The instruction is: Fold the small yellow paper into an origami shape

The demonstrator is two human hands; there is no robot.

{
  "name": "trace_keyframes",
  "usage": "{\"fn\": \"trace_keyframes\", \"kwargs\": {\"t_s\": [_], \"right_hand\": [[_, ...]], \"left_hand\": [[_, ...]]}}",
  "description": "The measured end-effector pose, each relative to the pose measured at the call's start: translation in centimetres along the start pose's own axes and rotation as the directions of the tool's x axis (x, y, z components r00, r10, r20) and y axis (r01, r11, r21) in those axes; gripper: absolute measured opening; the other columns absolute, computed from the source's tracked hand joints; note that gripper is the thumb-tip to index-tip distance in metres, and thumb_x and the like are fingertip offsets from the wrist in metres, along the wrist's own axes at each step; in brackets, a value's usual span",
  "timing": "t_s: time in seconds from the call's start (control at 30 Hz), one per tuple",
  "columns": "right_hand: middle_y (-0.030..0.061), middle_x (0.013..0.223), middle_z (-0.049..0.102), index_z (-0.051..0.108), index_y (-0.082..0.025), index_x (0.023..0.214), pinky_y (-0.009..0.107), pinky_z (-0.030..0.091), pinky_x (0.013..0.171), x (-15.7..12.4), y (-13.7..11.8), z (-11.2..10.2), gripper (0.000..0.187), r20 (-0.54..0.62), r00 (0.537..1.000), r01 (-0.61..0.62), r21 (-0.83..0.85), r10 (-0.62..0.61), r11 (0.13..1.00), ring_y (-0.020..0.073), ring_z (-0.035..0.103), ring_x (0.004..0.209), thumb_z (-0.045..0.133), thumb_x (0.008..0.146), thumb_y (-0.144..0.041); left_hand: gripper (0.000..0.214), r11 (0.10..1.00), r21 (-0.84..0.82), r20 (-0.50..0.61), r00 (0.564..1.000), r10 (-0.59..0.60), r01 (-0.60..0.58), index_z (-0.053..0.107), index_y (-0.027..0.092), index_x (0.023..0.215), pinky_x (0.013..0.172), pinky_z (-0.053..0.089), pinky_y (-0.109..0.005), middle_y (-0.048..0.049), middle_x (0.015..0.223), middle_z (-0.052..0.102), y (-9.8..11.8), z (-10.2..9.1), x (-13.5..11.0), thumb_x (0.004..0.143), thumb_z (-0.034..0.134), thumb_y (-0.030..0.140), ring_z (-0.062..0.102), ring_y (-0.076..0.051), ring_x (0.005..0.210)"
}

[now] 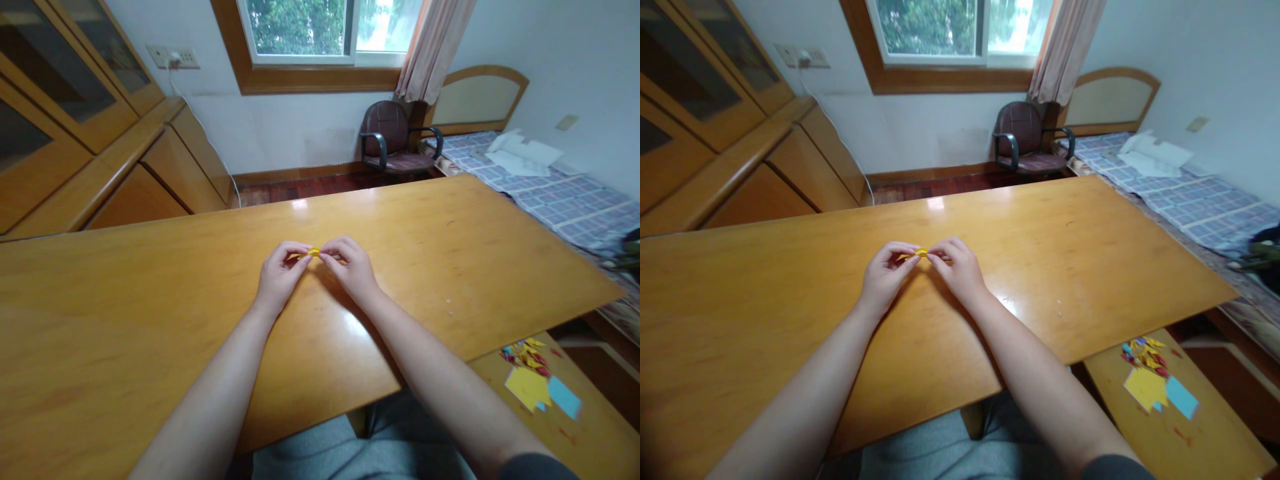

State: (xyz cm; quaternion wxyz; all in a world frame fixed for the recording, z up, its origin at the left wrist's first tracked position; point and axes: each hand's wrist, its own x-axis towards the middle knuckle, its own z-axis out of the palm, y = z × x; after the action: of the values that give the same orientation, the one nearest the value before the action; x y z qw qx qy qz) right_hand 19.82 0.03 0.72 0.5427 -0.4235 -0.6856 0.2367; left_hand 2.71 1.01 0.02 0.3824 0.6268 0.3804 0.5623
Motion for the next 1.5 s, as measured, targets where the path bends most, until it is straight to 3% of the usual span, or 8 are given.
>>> {"fn": "trace_keyframes", "kwargs": {"t_s": [0.43,0.63,0.8,1.1,1.5], "right_hand": [[0.0037,0.086,0.061,0.069,-0.021,0.086,0.028,0.053,0.072,-0.21,0.3,-0.01,0.009,0.043,0.999,0.024,-0.078,-0.021,0.997,0.0151,0.06,0.078,0.062,0.089,-0.026],[0.0037,0.086,0.061,0.067,-0.021,0.09,0.029,0.053,0.075,-0.19,0.35,0.0,0.006,0.068,0.996,0.058,-0.063,-0.054,0.996,0.0154,0.061,0.08,0.061,0.089,-0.022],[0.0033,0.086,0.064,0.066,-0.019,0.09,0.028,0.053,0.074,-0.15,0.25,0.14,0.006,0.065,0.998,-0.012,-0.002,0.012,1.0,0.0152,0.063,0.081,0.065,0.087,-0.025],[0.0032,0.085,0.069,0.069,-0.018,0.086,0.028,0.051,0.074,-0.07,0.57,0.32,0.014,0.086,0.985,-0.157,0.063,0.151,0.986,0.0149,0.064,0.079,0.069,0.082,-0.032],[0.0035,0.083,0.068,0.068,-0.019,0.085,0.028,0.05,0.073,-0.09,0.4,0.41,0.01,0.105,0.99,-0.093,-0.029,0.096,0.995,0.0152,0.063,0.079,0.066,0.084,-0.028]], "left_hand": [[0.008,0.996,0.081,0.081,0.996,0.03,-0.037,0.068,0.02,0.089,0.087,0.052,-0.033,-0.0056,0.094,0.067,0.14,-0.06,-0.13,0.082,0.068,0.025,0.064,-0.018,0.093],[0.016,0.998,0.032,0.067,0.996,-0.059,0.057,0.066,0.019,0.091,0.084,0.053,-0.031,-0.0039,0.093,0.065,-0.09,0.06,-0.16,0.078,0.072,0.028,0.063,-0.017,0.09],[0.023,0.986,-0.05,0.026,0.987,-0.159,0.16,0.063,0.019,0.09,0.08,0.054,-0.029,-0.0024,0.091,0.065,-0.44,0.13,-0.02,0.073,0.075,0.029,0.064,-0.016,0.089],[0.026,0.978,-0.039,0.031,0.978,-0.205,0.206,0.063,0.018,0.086,0.081,0.053,-0.031,-0.0026,0.088,0.067,-0.34,0.07,0.34,0.07,0.077,0.033,0.064,-0.017,0.085],[0.021,0.985,0.039,0.004,0.986,-0.169,0.168,0.066,0.017,0.086,0.08,0.053,-0.031,-0.0028,0.087,0.069,-0.71,-0.05,0.13,0.074,0.074,0.032,0.066,-0.017,0.084]]}}
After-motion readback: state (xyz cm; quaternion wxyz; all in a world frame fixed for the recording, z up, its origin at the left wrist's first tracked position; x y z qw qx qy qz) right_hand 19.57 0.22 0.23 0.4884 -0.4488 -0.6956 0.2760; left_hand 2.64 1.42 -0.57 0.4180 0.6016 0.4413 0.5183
